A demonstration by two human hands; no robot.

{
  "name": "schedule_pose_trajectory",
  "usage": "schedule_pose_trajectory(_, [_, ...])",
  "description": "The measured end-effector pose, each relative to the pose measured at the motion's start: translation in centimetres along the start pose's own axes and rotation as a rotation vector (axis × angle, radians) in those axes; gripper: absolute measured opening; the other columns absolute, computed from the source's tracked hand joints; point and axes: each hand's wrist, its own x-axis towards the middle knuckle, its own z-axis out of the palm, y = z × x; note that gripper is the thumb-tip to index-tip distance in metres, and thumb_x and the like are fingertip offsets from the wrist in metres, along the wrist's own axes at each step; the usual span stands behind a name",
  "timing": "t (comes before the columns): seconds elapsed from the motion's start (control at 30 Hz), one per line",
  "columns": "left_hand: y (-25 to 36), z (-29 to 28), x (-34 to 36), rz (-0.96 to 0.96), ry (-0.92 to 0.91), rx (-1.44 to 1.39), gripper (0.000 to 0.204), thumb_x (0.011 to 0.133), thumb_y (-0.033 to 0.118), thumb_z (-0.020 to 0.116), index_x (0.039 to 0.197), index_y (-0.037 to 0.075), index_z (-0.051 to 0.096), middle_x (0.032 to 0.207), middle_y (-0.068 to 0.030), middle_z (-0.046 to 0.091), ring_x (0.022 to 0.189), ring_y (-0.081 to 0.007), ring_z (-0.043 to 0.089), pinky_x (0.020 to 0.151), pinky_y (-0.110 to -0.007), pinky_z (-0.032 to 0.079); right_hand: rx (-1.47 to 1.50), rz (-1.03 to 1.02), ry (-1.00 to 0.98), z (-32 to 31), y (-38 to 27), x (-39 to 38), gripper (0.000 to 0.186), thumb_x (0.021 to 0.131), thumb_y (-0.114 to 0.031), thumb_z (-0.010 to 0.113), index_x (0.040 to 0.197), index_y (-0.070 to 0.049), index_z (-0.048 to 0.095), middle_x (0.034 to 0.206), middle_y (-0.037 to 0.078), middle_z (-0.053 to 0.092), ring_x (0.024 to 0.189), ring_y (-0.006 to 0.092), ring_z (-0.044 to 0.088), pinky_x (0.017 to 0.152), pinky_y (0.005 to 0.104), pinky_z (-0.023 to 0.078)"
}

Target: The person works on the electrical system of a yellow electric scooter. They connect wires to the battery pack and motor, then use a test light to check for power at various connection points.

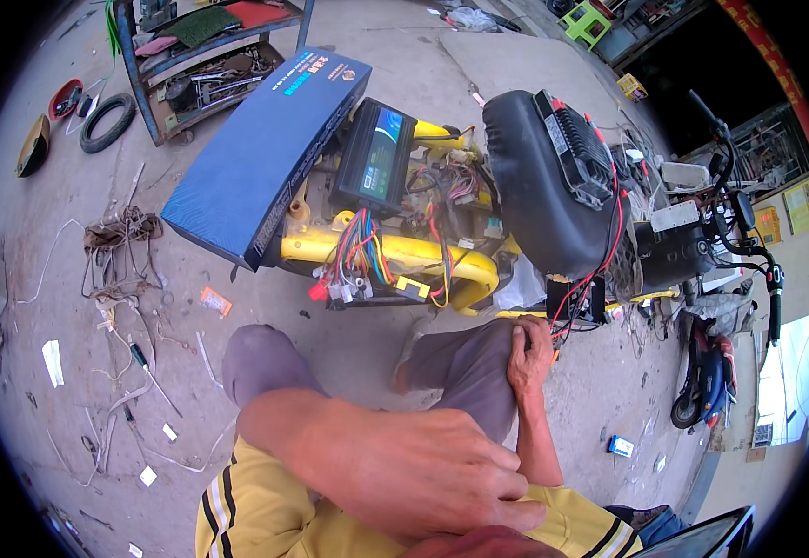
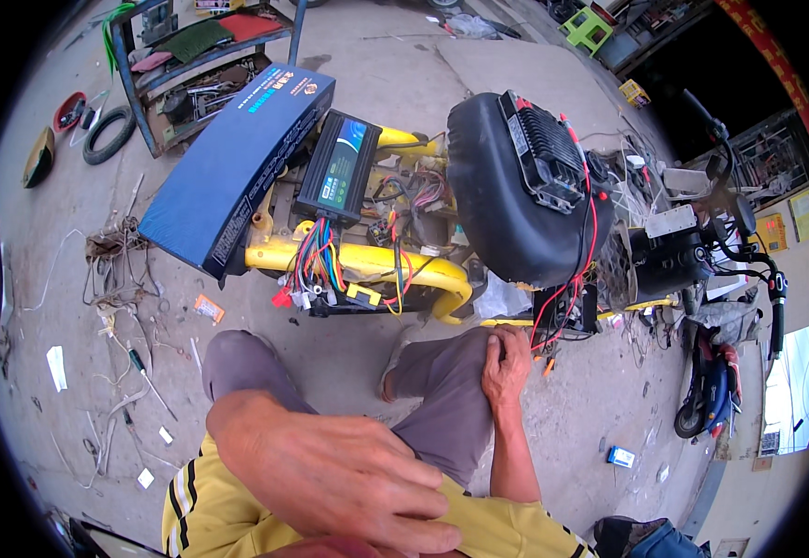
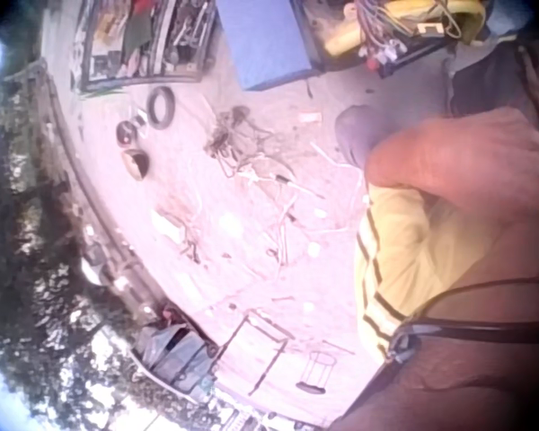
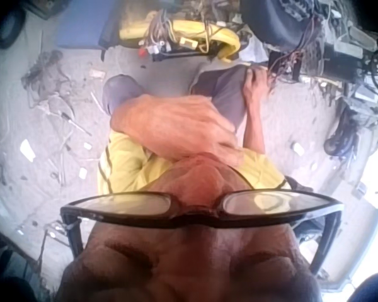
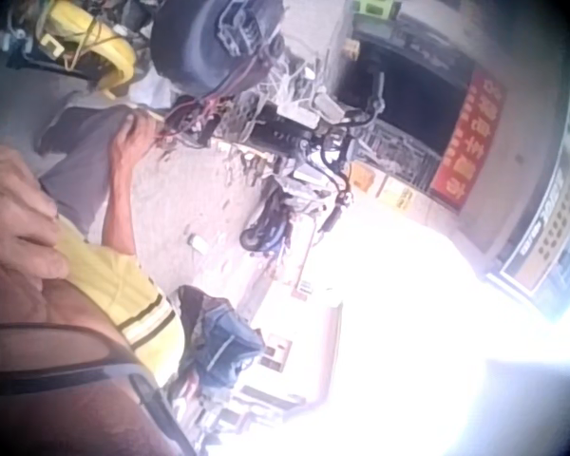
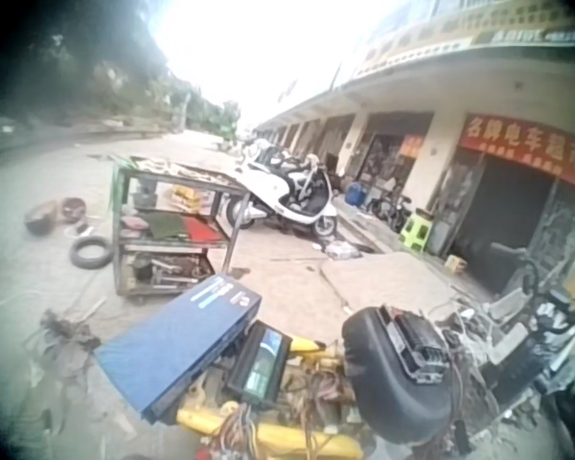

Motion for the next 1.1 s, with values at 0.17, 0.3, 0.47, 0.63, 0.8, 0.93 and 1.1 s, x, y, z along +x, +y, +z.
schedule_pose_trajectory(0.17, [-0.1,0.0,-0.1,0.003,0.02,-0.004,0.036,0.089,0.014,0.068,0.121,0.002,0.055,0.095,-0.0111,0.059,0.094,-0.0292,0.067,0.07,-0.041,0.054,0.005,0.007,0.0,0.0,0.3,-0.1,0.011,0.098,-0.006,0.065,0.105,0.0,0.072,0.109,0.018,0.069,0.105,0.039,0.067,0.096,0.0454,0.052])
schedule_pose_trajectory(0.3, [-0.1,0.3,0.0,-0.023,-0.006,0.033,0.034,0.091,0.015,0.066,0.121,0.003,0.056,0.095,-0.0101,0.059,0.094,-0.0279,0.067,0.068,-0.041,0.052,0.012,0.002,0.001,-0.2,0.1,0.1,0.01,0.098,-0.005,0.065,0.104,0.0,0.071,0.108,0.018,0.069,0.104,0.0376,0.067,0.095,0.044,0.052])
schedule_pose_trajectory(0.47, [0.4,-0.7,-1.7,-0.072,-0.004,-0.005,0.062,0.088,0.012,0.071,0.148,0.014,0.058,0.137,-0.0081,0.063,0.133,-0.0274,0.057,0.101,-0.042,0.045,0.012,0.011,0.001,-0.3,-0.1,0.1,0.01,0.097,-0.004,0.066,0.104,0.0,0.071,0.108,0.018,0.069,0.103,0.0382,0.067,0.095,0.0443,0.053])
schedule_pose_trajectory(0.63, [0.0,-0.7,-1.9,-0.068,-0.005,-0.06,0.063,0.088,0.012,0.072,0.149,0.012,0.058,0.139,-0.0089,0.062,0.134,-0.0281,0.056,0.101,-0.042,0.045,0.02,0.008,0.006,-0.3,0.2,0.1,0.011,0.096,-0.004,0.066,0.104,0.0,0.072,0.107,0.017,0.069,0.103,0.0373,0.068,0.094,0.044,0.053])
schedule_pose_trajectory(0.8, [-0.4,-0.6,-1.8,-0.058,-0.011,-0.075,0.065,0.087,0.011,0.073,0.15,0.012,0.057,0.139,-0.0109,0.062,0.134,-0.0283,0.056,0.101,-0.043,0.044,0.029,0.003,0.016,-0.1,0.5,0.0,0.011,0.096,-0.004,0.066,0.105,0.0,0.072,0.108,0.017,0.07,0.103,0.0369,0.068,0.095,0.0438,0.053])
schedule_pose_trajectory(0.93, [-0.8,0.6,-0.1,-0.044,0.024,0.102,0.033,0.091,0.016,0.066,0.119,0.003,0.056,0.093,-0.0098,0.06,0.091,-0.0273,0.067,0.065,-0.041,0.051,0.028,-0.002,0.015,-0.2,0.3,0.1,0.011,0.096,-0.004,0.065,0.104,0.0,0.072,0.109,0.017,0.07,0.104,0.037,0.068,0.095,0.0436,0.053])
schedule_pose_trajectory(1.1, [-0.7,0.1,0.4,-0.042,0.033,0.104,0.03,0.09,0.014,0.066,0.114,0.001,0.055,0.09,-0.0102,0.06,0.089,-0.0273,0.068,0.063,-0.04,0.051,0.024,0.008,0.014,-0.2,0.4,0.0,0.01,0.096,-0.004,0.065,0.104,-0.001,0.072,0.109,0.017,0.07,0.104,0.037,0.068,0.095,0.0436,0.053])
